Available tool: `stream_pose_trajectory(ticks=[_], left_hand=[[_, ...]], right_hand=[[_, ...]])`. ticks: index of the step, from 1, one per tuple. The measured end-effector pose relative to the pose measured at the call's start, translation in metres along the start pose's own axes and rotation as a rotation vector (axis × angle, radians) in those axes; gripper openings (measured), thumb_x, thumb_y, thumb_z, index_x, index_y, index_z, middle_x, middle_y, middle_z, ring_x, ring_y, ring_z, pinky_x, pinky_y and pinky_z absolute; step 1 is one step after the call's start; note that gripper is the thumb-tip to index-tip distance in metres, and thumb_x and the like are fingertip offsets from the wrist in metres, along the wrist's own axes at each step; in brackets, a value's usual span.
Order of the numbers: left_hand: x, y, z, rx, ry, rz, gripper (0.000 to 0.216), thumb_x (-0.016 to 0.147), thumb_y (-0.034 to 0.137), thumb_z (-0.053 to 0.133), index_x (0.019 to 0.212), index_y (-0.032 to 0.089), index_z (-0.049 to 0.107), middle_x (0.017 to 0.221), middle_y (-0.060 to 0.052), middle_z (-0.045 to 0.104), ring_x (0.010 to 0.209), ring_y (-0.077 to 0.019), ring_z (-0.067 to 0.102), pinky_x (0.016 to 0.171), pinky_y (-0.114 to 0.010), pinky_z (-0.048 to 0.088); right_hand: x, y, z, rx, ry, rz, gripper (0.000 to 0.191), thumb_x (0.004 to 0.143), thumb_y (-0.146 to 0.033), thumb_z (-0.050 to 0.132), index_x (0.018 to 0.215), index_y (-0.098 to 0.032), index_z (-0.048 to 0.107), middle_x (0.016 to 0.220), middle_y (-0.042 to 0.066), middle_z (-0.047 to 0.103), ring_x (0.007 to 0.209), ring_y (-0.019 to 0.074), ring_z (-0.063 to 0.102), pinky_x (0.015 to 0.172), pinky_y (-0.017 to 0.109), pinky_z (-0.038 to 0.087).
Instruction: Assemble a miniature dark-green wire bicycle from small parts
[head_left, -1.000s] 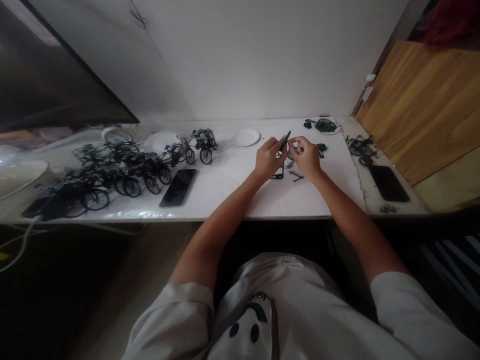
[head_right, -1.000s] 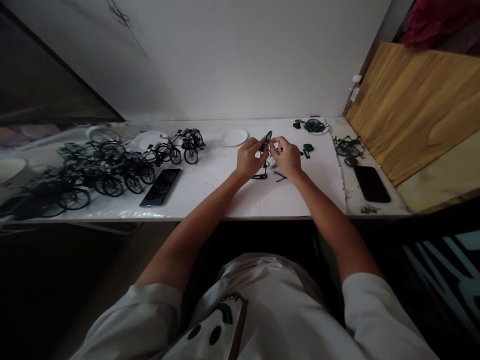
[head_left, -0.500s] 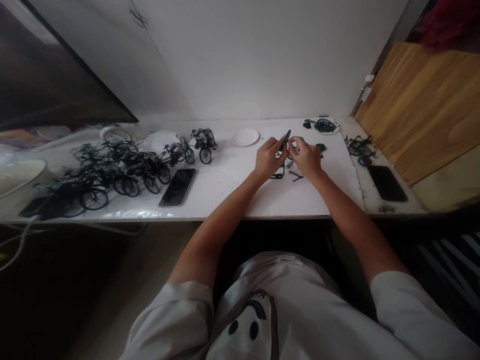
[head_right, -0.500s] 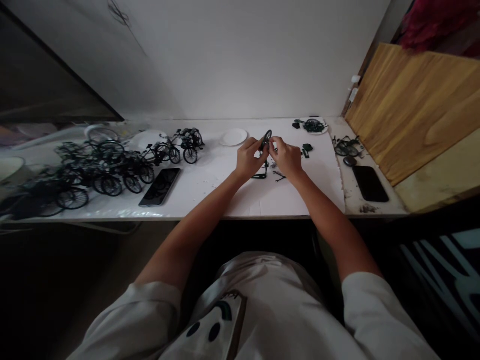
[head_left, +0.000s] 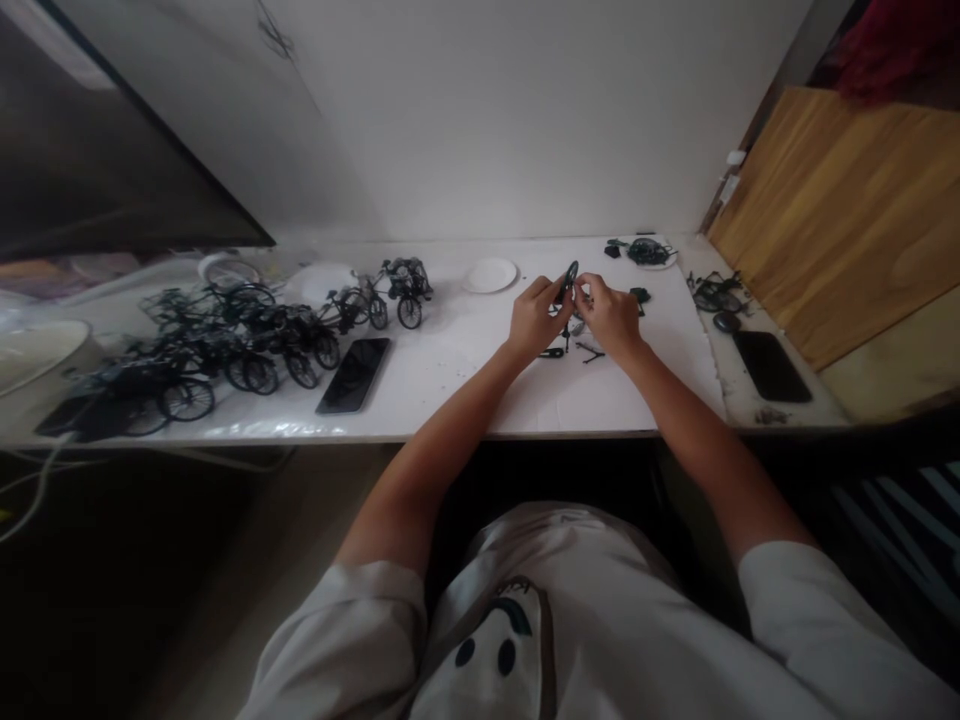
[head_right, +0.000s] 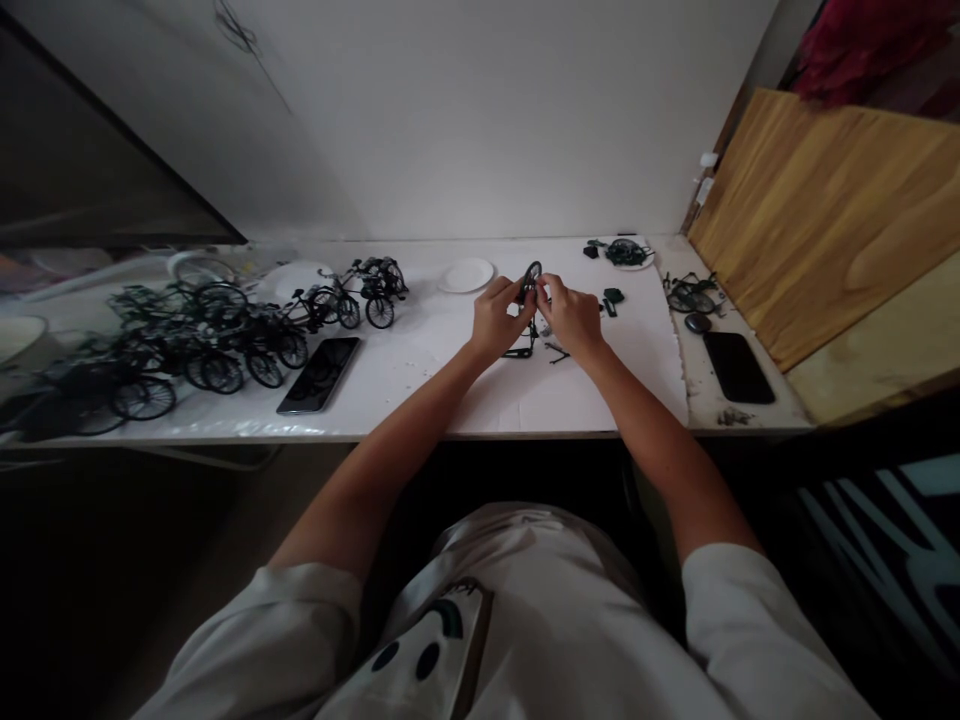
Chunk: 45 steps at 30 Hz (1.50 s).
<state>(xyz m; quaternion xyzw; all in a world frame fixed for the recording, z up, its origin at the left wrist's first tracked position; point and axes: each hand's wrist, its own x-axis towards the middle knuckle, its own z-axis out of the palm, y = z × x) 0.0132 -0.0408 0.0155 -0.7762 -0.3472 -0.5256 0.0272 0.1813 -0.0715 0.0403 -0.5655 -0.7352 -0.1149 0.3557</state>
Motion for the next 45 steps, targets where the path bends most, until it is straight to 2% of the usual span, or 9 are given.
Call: stream_pose_trajectory(ticks=[9, 19, 27, 35, 45], left_hand=[[-0.0006, -0.0005, 0.0004, 0.022, 0.011, 0.034, 0.032, 0.109, 0.030, 0.054, 0.127, 0.016, 0.077, 0.090, -0.008, 0.070, 0.078, -0.0148, 0.068, 0.073, -0.029, 0.055], [-0.0015, -0.0027, 0.0022, 0.030, -0.003, 0.016, 0.032, 0.110, 0.032, 0.054, 0.127, 0.018, 0.077, 0.089, -0.007, 0.068, 0.077, -0.0150, 0.065, 0.074, -0.029, 0.056], [-0.0014, -0.0017, 0.0016, 0.024, -0.029, 0.004, 0.033, 0.109, 0.031, 0.054, 0.128, 0.018, 0.076, 0.091, -0.008, 0.069, 0.079, -0.0164, 0.065, 0.077, -0.031, 0.057], [-0.0001, 0.0006, -0.0007, 0.001, -0.030, -0.015, 0.028, 0.108, 0.030, 0.057, 0.122, 0.017, 0.078, 0.094, -0.008, 0.071, 0.079, -0.0156, 0.067, 0.078, -0.031, 0.057], [0.0014, 0.0004, -0.0026, 0.026, -0.045, -0.011, 0.024, 0.106, 0.026, 0.059, 0.119, 0.017, 0.078, 0.090, -0.007, 0.067, 0.076, -0.0156, 0.065, 0.075, -0.030, 0.055]], right_hand=[[-0.0011, -0.0027, 0.0027, 0.146, 0.018, 0.080, 0.026, 0.107, -0.036, 0.056, 0.119, -0.019, 0.073, 0.080, 0.004, 0.077, 0.074, 0.0196, 0.072, 0.067, 0.029, 0.041], [-0.0004, 0.0007, 0.0009, 0.067, -0.020, 0.050, 0.030, 0.109, -0.038, 0.054, 0.125, -0.018, 0.071, 0.092, 0.008, 0.082, 0.075, 0.0210, 0.073, 0.067, 0.030, 0.039], [-0.0007, 0.0006, 0.0042, 0.115, -0.006, 0.079, 0.025, 0.108, -0.035, 0.058, 0.121, -0.019, 0.072, 0.080, 0.004, 0.077, 0.073, 0.0205, 0.070, 0.065, 0.031, 0.037], [-0.0010, 0.0006, 0.0040, 0.122, -0.001, 0.082, 0.026, 0.108, -0.037, 0.058, 0.122, -0.020, 0.072, 0.087, 0.006, 0.079, 0.077, 0.0207, 0.072, 0.067, 0.030, 0.039], [-0.0001, -0.0012, 0.0041, 0.114, -0.011, 0.089, 0.024, 0.107, -0.034, 0.058, 0.121, -0.019, 0.072, 0.082, 0.004, 0.077, 0.075, 0.0199, 0.070, 0.066, 0.030, 0.037]])
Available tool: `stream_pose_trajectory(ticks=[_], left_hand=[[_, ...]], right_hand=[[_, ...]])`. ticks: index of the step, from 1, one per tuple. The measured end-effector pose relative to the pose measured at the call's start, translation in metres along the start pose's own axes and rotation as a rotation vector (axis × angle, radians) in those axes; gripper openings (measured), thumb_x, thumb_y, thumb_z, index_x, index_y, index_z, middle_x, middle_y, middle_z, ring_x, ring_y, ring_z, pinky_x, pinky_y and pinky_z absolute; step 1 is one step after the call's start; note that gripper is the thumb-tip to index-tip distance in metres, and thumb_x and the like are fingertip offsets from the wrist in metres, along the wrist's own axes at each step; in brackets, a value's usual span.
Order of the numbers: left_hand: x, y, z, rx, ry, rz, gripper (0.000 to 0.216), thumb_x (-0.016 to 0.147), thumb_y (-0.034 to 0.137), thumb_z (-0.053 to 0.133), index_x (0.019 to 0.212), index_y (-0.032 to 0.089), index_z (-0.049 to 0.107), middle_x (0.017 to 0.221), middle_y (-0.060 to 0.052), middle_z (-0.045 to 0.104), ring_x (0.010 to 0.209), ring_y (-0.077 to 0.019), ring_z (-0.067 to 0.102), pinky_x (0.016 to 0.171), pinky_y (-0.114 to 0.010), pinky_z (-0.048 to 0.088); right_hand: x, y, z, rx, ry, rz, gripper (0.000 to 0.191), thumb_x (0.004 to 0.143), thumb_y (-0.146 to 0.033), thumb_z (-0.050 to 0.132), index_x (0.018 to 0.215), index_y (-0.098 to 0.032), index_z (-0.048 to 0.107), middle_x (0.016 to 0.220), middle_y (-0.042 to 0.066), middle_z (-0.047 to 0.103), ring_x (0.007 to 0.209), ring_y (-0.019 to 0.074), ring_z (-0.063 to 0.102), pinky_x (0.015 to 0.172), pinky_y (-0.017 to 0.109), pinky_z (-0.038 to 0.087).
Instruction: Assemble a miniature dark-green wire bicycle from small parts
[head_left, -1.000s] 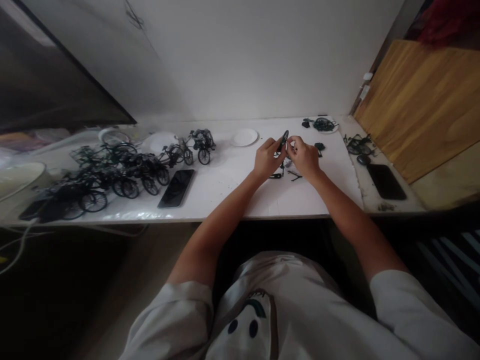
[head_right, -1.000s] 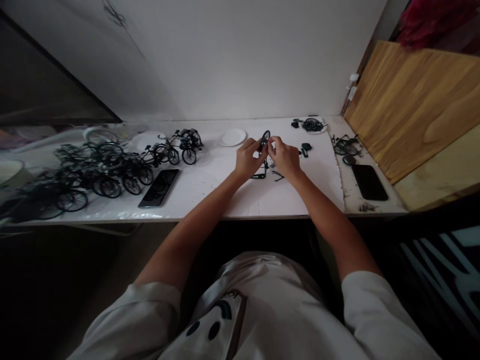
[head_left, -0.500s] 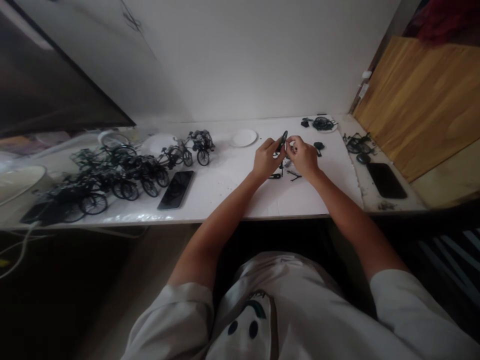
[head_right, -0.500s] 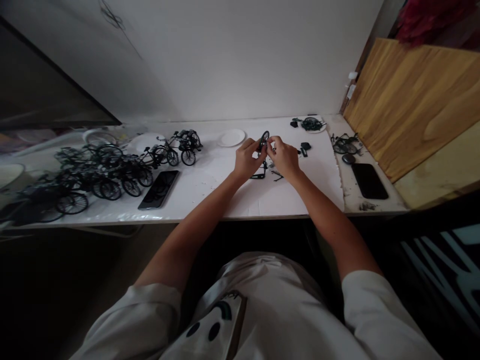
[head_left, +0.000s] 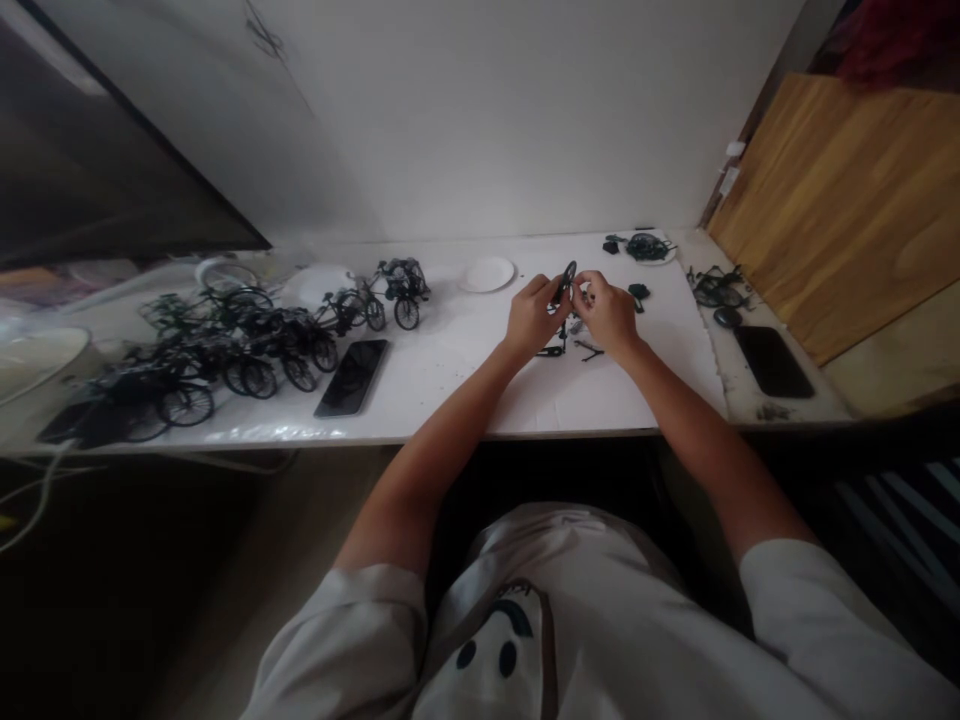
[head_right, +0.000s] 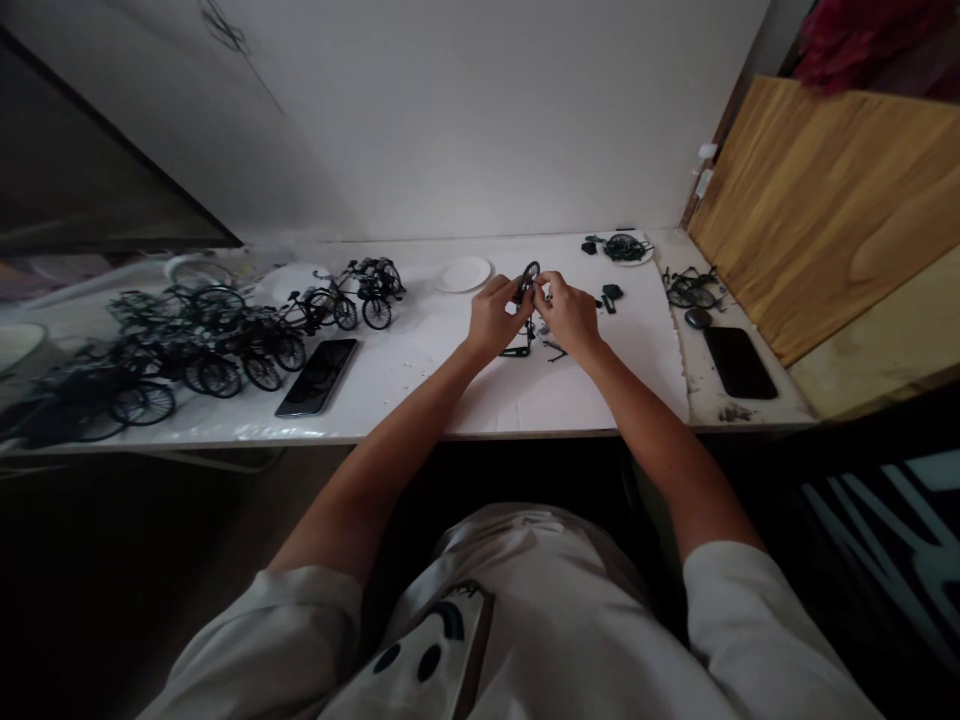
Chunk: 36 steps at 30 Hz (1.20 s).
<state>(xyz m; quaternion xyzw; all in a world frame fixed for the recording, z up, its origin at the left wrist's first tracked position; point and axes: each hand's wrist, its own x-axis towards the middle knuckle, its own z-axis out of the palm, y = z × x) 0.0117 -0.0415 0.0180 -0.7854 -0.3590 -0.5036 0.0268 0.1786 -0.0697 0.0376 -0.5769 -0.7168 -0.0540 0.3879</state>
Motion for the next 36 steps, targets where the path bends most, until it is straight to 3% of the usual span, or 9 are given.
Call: stream_pose_trajectory(ticks=[12, 25, 36], left_hand=[[-0.0011, -0.0025, 0.0009, 0.028, 0.033, 0.076, 0.027, 0.107, 0.028, 0.056, 0.121, 0.017, 0.076, 0.089, -0.007, 0.067, 0.077, -0.0162, 0.066, 0.075, -0.030, 0.055], [0.0000, -0.0017, 0.0026, -0.074, 0.107, -0.019, 0.024, 0.102, 0.029, 0.065, 0.117, 0.018, 0.080, 0.089, -0.005, 0.071, 0.076, -0.0138, 0.068, 0.074, -0.028, 0.057], [0.0011, -0.0016, -0.0003, -0.054, 0.105, 0.036, 0.017, 0.102, 0.026, 0.065, 0.105, 0.018, 0.080, 0.081, -0.003, 0.067, 0.069, -0.0123, 0.064, 0.068, -0.027, 0.051]], right_hand=[[-0.0001, -0.0006, 0.0012, 0.415, 0.036, 0.074, 0.008, 0.100, -0.029, 0.065, 0.098, -0.021, 0.067, 0.057, -0.009, 0.043, 0.052, 0.0123, 0.038, 0.057, 0.030, 0.028], [-0.0016, -0.0016, -0.0014, 0.393, 0.096, -0.022, 0.013, 0.102, -0.035, 0.063, 0.100, -0.023, 0.067, 0.056, -0.009, 0.041, 0.051, 0.0121, 0.036, 0.061, 0.030, 0.030], [-0.0013, -0.0029, 0.0000, 0.453, 0.082, 0.022, 0.012, 0.098, -0.034, 0.067, 0.096, -0.022, 0.069, 0.056, -0.009, 0.039, 0.052, 0.0122, 0.034, 0.060, 0.030, 0.031]])
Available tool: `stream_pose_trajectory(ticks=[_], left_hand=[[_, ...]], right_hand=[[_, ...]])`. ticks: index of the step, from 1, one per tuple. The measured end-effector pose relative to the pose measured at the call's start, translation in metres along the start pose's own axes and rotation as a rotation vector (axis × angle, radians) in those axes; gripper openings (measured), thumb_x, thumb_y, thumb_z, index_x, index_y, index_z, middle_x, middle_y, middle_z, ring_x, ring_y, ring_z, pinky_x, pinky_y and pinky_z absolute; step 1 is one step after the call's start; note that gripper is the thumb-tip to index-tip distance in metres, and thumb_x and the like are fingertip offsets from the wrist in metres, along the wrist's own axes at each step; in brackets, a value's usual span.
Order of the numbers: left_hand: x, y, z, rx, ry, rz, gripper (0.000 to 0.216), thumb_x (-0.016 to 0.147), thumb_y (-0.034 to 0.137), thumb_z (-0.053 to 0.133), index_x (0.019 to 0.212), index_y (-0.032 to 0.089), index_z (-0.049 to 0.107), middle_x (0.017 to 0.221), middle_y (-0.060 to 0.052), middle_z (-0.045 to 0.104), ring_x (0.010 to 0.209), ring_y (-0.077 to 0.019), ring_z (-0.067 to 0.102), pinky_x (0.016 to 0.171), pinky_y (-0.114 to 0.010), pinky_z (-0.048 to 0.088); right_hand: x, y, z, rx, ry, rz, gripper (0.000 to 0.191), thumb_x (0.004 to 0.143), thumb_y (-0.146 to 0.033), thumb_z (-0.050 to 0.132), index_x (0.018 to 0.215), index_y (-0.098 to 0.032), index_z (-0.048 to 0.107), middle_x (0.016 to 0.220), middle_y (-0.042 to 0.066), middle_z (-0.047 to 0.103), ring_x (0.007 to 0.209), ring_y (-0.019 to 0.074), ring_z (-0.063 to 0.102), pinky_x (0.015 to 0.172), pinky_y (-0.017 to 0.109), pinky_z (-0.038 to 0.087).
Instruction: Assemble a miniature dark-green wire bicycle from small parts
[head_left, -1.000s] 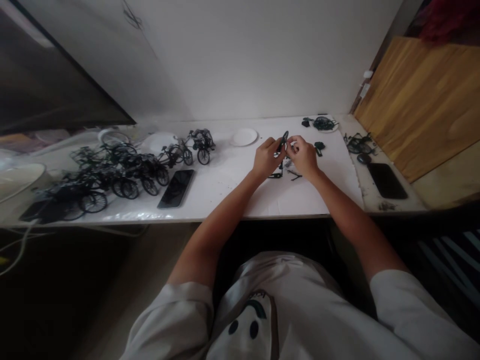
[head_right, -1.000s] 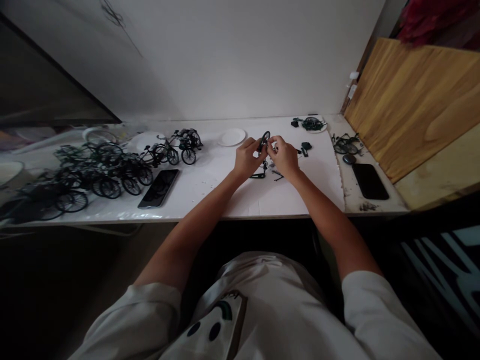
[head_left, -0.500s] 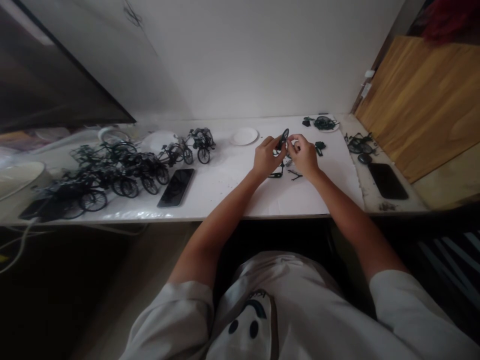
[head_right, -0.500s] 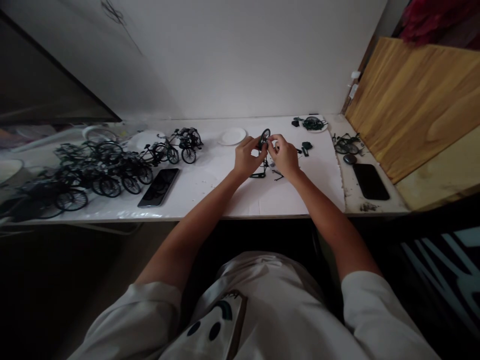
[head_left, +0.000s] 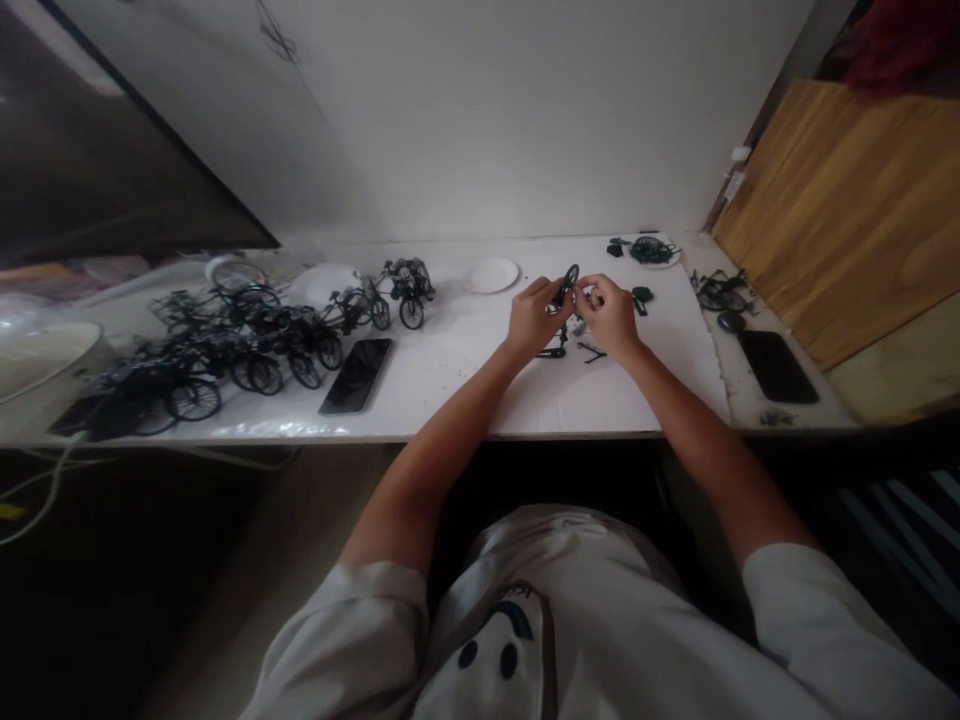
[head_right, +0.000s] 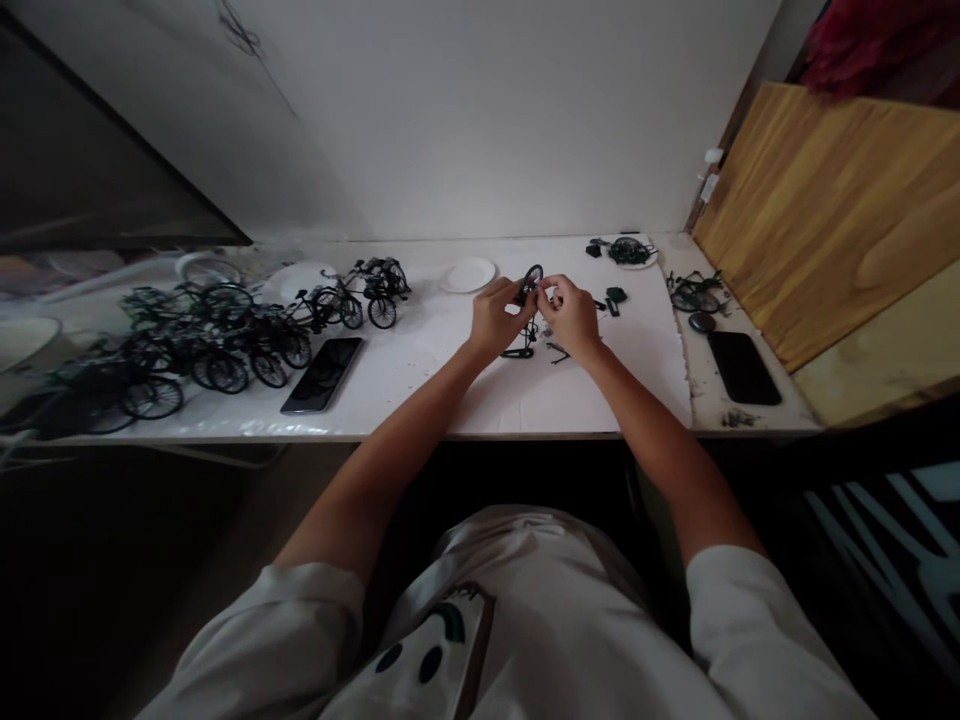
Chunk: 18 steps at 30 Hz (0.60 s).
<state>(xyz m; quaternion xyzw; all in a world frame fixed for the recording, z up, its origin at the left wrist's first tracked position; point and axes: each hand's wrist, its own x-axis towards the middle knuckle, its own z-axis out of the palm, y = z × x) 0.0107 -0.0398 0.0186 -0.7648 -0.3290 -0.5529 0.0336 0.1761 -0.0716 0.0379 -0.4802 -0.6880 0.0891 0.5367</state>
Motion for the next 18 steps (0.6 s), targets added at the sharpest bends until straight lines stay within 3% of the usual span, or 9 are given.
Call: stream_pose_trajectory(ticks=[13, 18], left_hand=[[-0.0015, -0.0003, -0.0007, 0.038, -0.068, -0.003, 0.025, 0.105, 0.031, 0.058, 0.109, 0.019, 0.080, 0.084, -0.005, 0.067, 0.073, -0.0139, 0.067, 0.071, -0.028, 0.056], [-0.0023, -0.0015, 0.0004, 0.038, -0.063, -0.017, 0.029, 0.107, 0.033, 0.057, 0.119, 0.020, 0.079, 0.086, -0.005, 0.068, 0.074, -0.0141, 0.067, 0.074, -0.028, 0.058]], right_hand=[[0.0012, 0.0010, 0.0009, -0.026, -0.017, 0.050, 0.009, 0.096, -0.032, 0.066, 0.094, -0.023, 0.067, 0.056, -0.009, 0.042, 0.052, 0.0125, 0.035, 0.059, 0.030, 0.029], [0.0008, 0.0024, 0.0014, 0.032, -0.018, 0.059, 0.014, 0.098, -0.037, 0.067, 0.095, -0.024, 0.066, 0.056, -0.009, 0.040, 0.052, 0.0129, 0.035, 0.058, 0.030, 0.029]])
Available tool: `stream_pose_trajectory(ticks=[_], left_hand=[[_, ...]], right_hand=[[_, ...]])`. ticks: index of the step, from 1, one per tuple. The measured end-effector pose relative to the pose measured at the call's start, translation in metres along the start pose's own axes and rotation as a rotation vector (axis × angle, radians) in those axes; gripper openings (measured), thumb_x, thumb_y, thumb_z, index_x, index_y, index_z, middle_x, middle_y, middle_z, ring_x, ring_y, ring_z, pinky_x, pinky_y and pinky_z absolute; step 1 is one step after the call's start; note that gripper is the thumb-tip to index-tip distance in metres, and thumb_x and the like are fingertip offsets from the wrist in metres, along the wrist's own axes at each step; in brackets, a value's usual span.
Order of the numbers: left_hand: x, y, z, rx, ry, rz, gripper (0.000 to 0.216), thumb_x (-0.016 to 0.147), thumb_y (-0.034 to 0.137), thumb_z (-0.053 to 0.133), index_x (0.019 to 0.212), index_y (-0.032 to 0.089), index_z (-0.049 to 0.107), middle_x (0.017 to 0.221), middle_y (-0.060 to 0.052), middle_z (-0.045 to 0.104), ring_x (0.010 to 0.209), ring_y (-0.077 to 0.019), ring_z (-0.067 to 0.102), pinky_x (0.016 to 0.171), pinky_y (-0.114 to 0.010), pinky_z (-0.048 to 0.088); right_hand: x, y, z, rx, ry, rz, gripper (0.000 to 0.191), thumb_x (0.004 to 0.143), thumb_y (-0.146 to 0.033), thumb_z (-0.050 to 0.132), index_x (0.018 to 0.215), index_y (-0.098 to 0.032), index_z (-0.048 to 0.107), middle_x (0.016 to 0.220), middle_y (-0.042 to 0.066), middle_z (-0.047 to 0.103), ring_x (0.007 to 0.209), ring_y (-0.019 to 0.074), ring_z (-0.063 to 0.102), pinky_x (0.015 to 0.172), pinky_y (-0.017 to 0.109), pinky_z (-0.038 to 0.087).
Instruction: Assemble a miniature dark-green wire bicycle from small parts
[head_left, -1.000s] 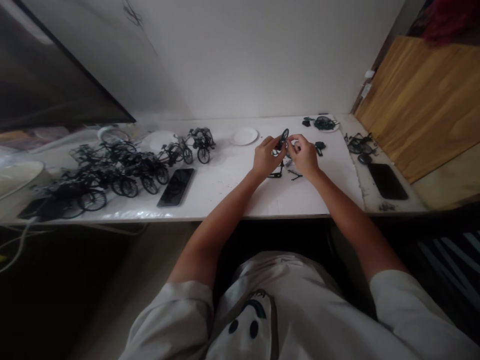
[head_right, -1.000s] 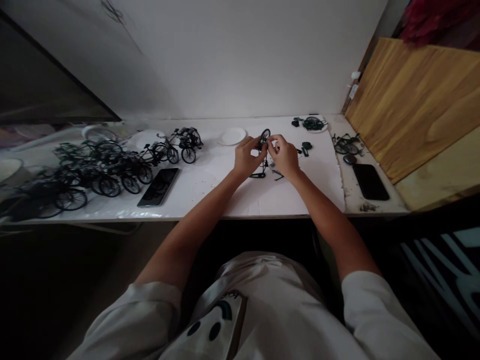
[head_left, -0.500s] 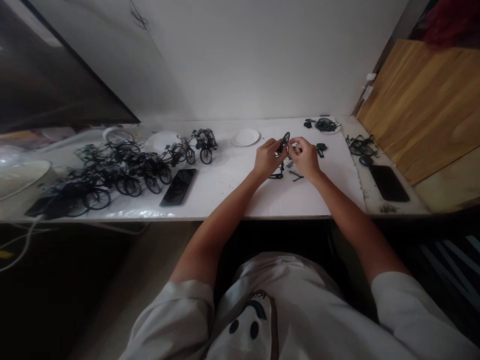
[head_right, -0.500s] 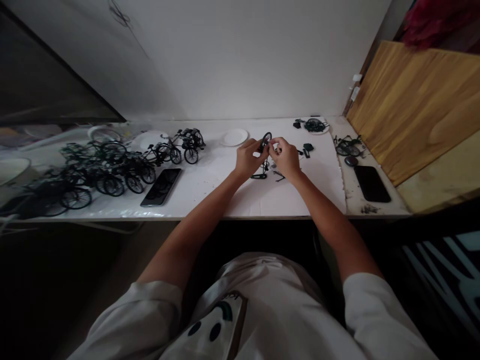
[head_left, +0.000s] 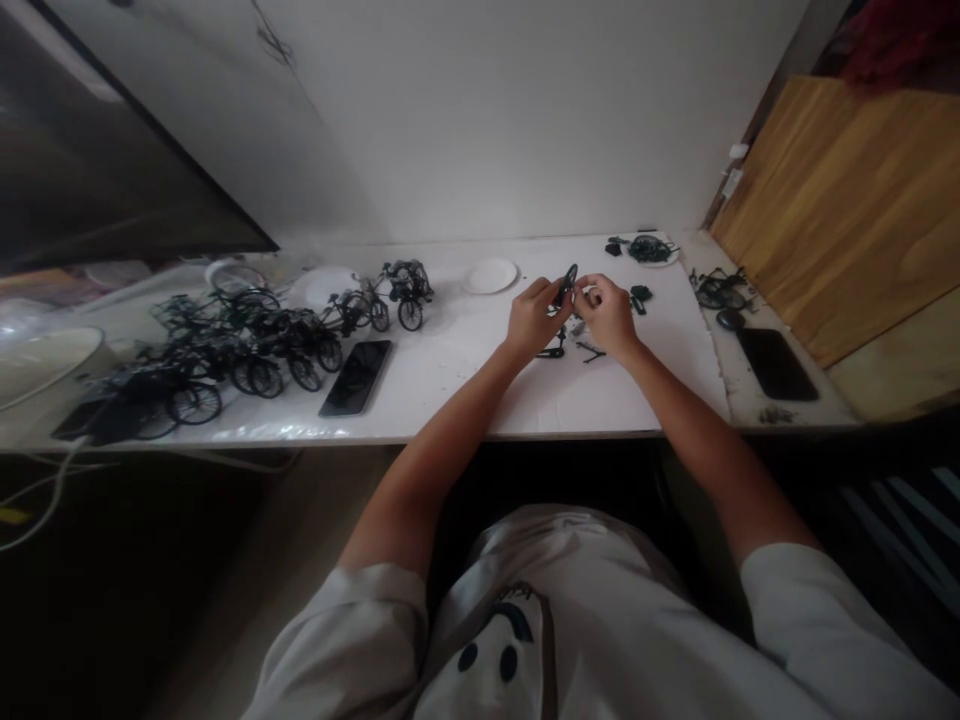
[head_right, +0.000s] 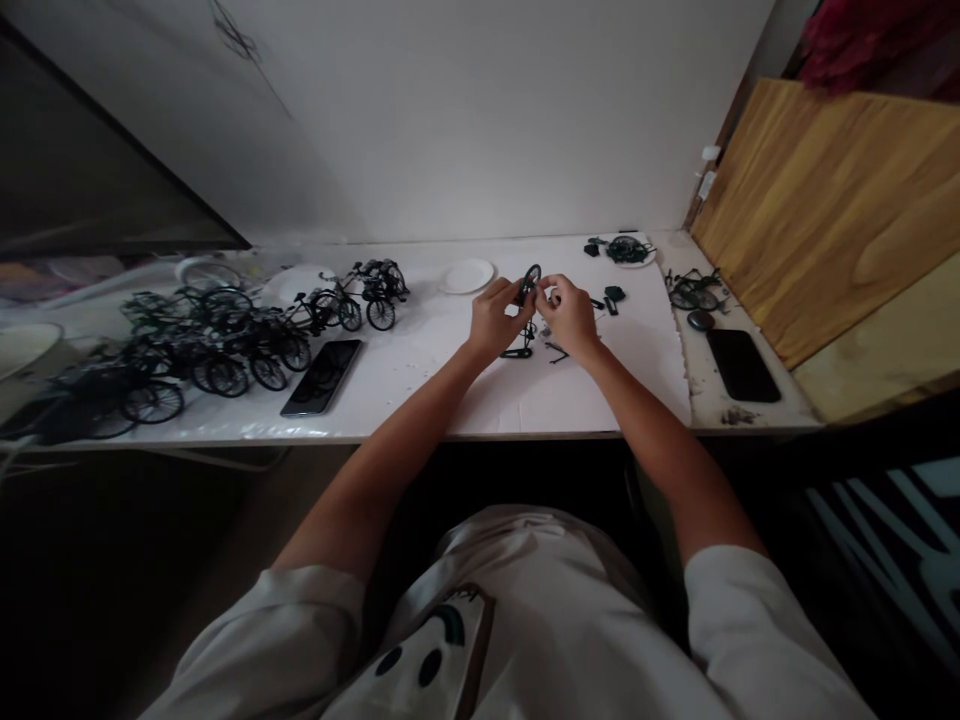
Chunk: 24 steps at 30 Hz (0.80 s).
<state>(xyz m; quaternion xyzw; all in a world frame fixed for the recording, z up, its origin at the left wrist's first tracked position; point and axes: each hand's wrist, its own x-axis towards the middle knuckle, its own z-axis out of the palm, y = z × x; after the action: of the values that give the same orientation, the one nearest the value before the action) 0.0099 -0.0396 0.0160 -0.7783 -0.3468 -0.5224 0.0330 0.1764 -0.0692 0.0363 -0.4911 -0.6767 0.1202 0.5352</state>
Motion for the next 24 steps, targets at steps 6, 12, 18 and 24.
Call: stream_pose_trajectory(ticks=[6, 12, 18, 24], left_hand=[[-0.0008, -0.0052, 0.0041, -0.089, -0.023, -0.072, 0.042, 0.111, 0.039, 0.054, 0.146, 0.018, 0.067, 0.109, -0.012, 0.073, 0.094, -0.0180, 0.071, 0.089, -0.030, 0.063], [-0.0004, -0.0038, 0.0029, -0.053, 0.012, -0.075, 0.036, 0.109, 0.037, 0.058, 0.136, 0.017, 0.072, 0.107, -0.013, 0.076, 0.096, -0.0201, 0.075, 0.088, -0.032, 0.062], [-0.0010, -0.0017, 0.0029, -0.106, -0.018, -0.135, 0.028, 0.105, 0.030, 0.064, 0.130, 0.017, 0.069, 0.114, -0.012, 0.082, 0.101, -0.0206, 0.081, 0.091, -0.032, 0.065], [-0.0013, -0.0012, 0.0047, -0.190, 0.016, -0.188, 0.023, 0.103, 0.027, 0.069, 0.125, 0.022, 0.066, 0.119, -0.009, 0.083, 0.106, -0.0197, 0.082, 0.094, -0.032, 0.067]], right_hand=[[-0.0002, -0.0030, -0.0027, 0.051, 0.047, -0.052, 0.028, 0.103, -0.051, 0.062, 0.101, -0.024, 0.069, 0.057, -0.008, 0.037, 0.053, 0.0135, 0.034, 0.058, 0.031, 0.032], [-0.0020, -0.0034, -0.0018, 0.113, 0.060, -0.079, 0.029, 0.101, -0.051, 0.065, 0.103, -0.023, 0.072, 0.058, -0.008, 0.035, 0.054, 0.0138, 0.035, 0.059, 0.031, 0.035], [-0.0030, -0.0035, -0.0010, 0.103, 0.044, -0.076, 0.024, 0.099, -0.046, 0.067, 0.100, -0.023, 0.072, 0.058, -0.008, 0.035, 0.054, 0.0139, 0.036, 0.060, 0.031, 0.037], [-0.0043, -0.0061, -0.0008, 0.072, 0.049, -0.084, 0.022, 0.098, -0.044, 0.066, 0.101, -0.023, 0.072, 0.057, -0.008, 0.038, 0.054, 0.0140, 0.037, 0.061, 0.031, 0.038]])
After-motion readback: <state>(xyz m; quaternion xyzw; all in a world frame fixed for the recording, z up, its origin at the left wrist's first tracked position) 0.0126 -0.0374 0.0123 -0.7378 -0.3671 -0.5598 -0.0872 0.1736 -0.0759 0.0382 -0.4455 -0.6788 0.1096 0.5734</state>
